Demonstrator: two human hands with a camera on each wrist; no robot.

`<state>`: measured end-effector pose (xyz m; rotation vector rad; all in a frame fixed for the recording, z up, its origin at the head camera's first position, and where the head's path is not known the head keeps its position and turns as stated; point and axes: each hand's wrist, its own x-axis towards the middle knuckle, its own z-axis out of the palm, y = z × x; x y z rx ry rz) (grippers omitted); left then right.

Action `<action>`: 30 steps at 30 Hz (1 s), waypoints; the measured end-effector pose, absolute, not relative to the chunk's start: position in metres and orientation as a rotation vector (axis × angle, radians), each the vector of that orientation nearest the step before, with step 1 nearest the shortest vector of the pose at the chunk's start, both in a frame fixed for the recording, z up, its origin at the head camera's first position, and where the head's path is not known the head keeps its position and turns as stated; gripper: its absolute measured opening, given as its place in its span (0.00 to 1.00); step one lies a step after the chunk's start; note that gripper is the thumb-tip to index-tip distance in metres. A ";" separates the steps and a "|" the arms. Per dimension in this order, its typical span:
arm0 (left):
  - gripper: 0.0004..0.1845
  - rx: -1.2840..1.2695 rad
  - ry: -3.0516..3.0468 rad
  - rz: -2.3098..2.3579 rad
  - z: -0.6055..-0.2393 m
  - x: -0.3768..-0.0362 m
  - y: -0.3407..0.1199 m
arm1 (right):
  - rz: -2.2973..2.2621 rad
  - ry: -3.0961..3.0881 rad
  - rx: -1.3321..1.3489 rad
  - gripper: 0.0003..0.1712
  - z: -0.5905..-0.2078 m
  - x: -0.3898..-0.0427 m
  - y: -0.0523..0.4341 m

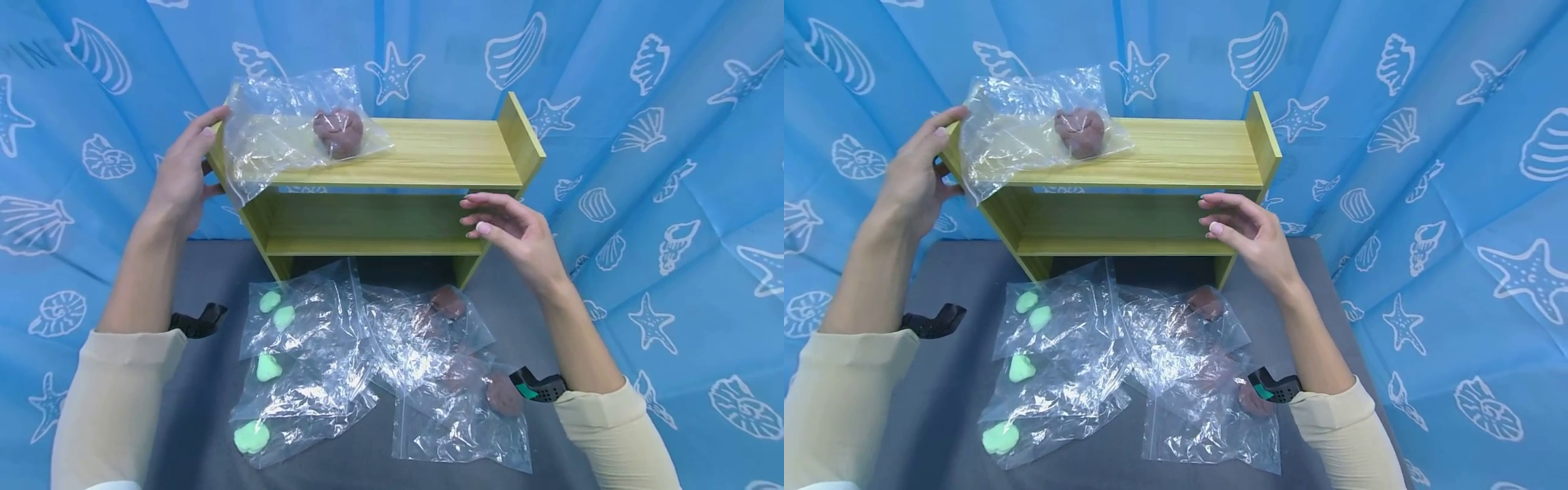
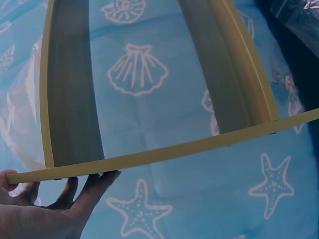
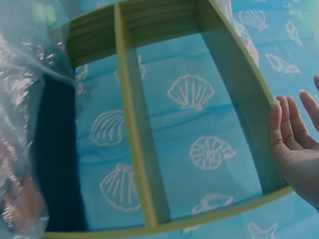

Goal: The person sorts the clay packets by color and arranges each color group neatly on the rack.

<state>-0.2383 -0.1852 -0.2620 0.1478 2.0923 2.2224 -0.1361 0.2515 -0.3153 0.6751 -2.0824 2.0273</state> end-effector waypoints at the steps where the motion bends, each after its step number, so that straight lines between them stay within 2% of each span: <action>1: 0.22 0.146 2.094 2.220 -0.262 -0.238 -0.186 | 2.016 -2.101 0.670 0.21 -0.319 -0.133 0.254; 17: 0.24 0.253 2.085 2.151 -0.258 -0.237 -0.197 | 2.030 -2.096 0.625 0.23 -0.361 -0.096 0.289; 30: 0.25 0.300 2.067 2.091 -0.260 -0.238 -0.194 | 1.979 -2.266 0.434 0.26 -0.404 -0.055 0.321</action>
